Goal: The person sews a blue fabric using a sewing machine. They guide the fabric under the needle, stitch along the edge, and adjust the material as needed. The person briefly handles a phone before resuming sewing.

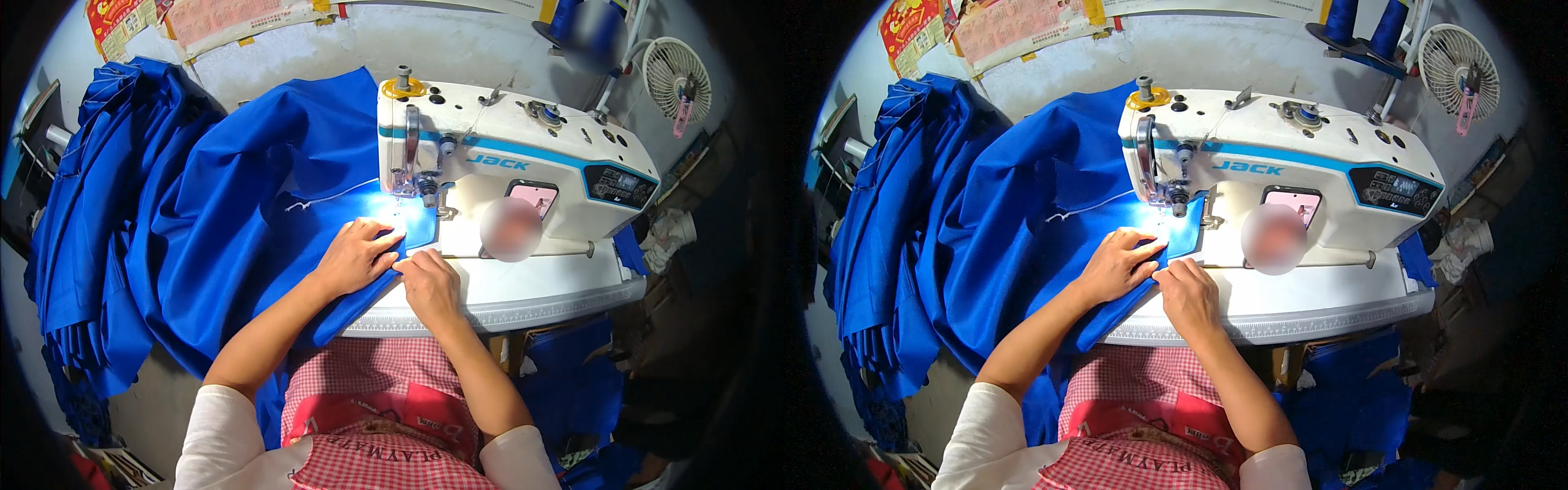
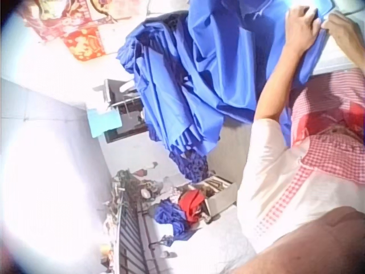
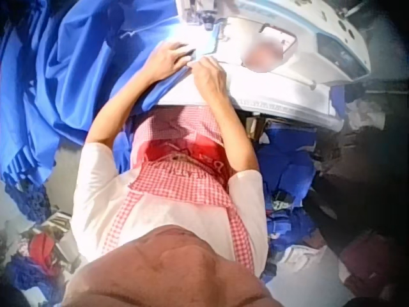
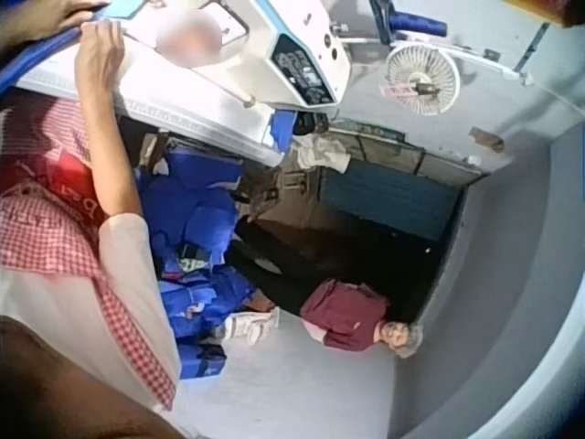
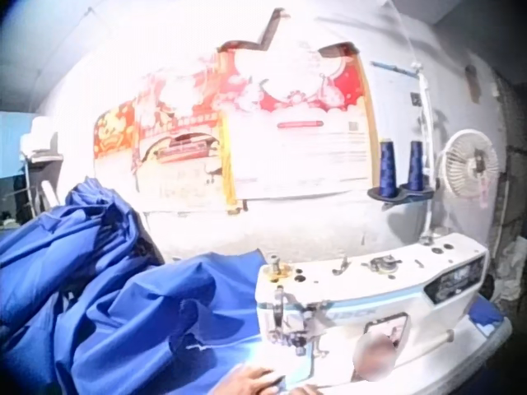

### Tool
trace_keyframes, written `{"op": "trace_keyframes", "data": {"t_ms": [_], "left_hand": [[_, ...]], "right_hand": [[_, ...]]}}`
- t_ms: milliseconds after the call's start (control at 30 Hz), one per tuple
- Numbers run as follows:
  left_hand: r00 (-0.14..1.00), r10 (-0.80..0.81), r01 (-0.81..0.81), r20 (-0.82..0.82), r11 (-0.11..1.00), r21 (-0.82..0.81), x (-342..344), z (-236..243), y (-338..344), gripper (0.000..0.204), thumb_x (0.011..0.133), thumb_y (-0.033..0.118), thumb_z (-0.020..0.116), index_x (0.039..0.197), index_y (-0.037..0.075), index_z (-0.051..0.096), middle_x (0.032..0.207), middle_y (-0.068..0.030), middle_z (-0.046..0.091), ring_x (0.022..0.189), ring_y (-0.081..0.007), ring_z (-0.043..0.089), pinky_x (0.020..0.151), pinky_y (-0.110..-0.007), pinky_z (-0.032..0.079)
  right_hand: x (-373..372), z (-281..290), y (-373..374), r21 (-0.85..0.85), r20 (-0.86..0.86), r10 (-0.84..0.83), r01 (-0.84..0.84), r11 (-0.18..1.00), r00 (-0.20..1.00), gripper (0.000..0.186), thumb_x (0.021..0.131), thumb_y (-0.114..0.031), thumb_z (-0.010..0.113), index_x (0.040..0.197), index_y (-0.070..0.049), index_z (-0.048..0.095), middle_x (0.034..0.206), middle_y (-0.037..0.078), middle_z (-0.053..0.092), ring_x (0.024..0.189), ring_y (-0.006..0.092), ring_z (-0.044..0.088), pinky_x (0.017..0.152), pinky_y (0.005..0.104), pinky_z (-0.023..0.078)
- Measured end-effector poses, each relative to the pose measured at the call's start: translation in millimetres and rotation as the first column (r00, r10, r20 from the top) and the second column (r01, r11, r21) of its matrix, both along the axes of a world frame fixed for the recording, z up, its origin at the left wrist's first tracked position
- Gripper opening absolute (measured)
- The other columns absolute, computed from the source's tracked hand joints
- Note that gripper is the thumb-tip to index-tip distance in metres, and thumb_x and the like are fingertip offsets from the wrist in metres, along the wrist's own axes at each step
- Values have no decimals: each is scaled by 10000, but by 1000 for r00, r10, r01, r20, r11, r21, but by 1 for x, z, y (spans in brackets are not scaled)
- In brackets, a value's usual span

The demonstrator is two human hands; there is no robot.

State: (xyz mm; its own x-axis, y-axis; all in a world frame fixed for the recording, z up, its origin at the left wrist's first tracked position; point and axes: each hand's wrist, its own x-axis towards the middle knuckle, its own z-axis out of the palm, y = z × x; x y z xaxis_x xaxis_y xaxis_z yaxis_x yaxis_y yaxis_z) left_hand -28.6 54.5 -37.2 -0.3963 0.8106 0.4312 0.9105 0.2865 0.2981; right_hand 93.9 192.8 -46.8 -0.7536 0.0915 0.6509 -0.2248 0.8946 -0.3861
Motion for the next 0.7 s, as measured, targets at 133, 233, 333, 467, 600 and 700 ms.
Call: {"op": "trace_keyframes", "data": {"t_ms": [133, 233, 333, 467, 600, 700], "left_hand": [[999, -44, 44, -2, 999, -9, -10, -1, -2, 365, 862, 277, 651, 1193, 125, 680, 1192, -99, 617, 1085, -284, 556, 934, -403, 433], [997, -79, 79, -10, 997, 5, -22, -1, -1, 368, 852, 249, 662, 1199, 128, 677, 1185, -107, 618, 1072, -289, 558, 921, -407, 433], [992, -121, 119, -32, 992, -41, -36, 0, 0, 360, 864, 239, 638, 1210, 148, 672, 1189, -94, 618, 1073, -277, 559, 924, -405, 430], [979, -187, 184, -79, 982, -50, -47, 2, 1, 379, 887, 262, 611, 1248, 152, 651, 1219, -99, 607, 1079, -270, 555, 940, -407, 415], [974, -213, 212, -80, 977, -19, -47, 4, -1, 361, 904, 335, 599, 1188, 128, 677, 1206, -105, 624, 1093, -278, 565, 965, -419, 413], [950, -308, 302, -57, 949, -95, -48, 2, -10, 585, 865, 469, 612, 1276, 53, 594, 1274, -162, 582, 1150, -329, 538, 1020, -485, 372]], "right_hand": [[-5, -1, 2, -1, -3, 22, -22, 1000, 1000, 194, 656, -18, 748, 835, -77, 704, 789, 56, 608, 798, 242, 616, 680, 358, 520], [-13, -1, 2, -3, -3, 29, -29, 1000, 1000, 180, 663, -13, 737, 827, -78, 704, 781, 51, 603, 785, 236, 615, 670, 360, 520], [-20, -1, 1, 17, 13, 17, -17, 1000, 1000, 33, 760, -70, 685, 790, -74, 697, 775, 44, 584, 793, 216, 604, 684, 354, 513], [-26, -1, 1, 31, 31, -47, 47, 998, 998, 62, 767, -72, 678, 826, -82, 697, 783, 41, 582, 803, 223, 596, 701, 355, 500], [-29, -4, 1, 83, -21, -110, 112, 990, 994, 69, 763, -66, 667, 827, -90, 678, 783, 36, 577, 814, 229, 588, 703, 354, 477], [-27, 0, 0, 78, -13, -104, 105, 991, 994, 117, 713, -12, 658, 796, -93, 672, 767, 44, 581, 796, 236, 592, 692, 364, 491]]}}
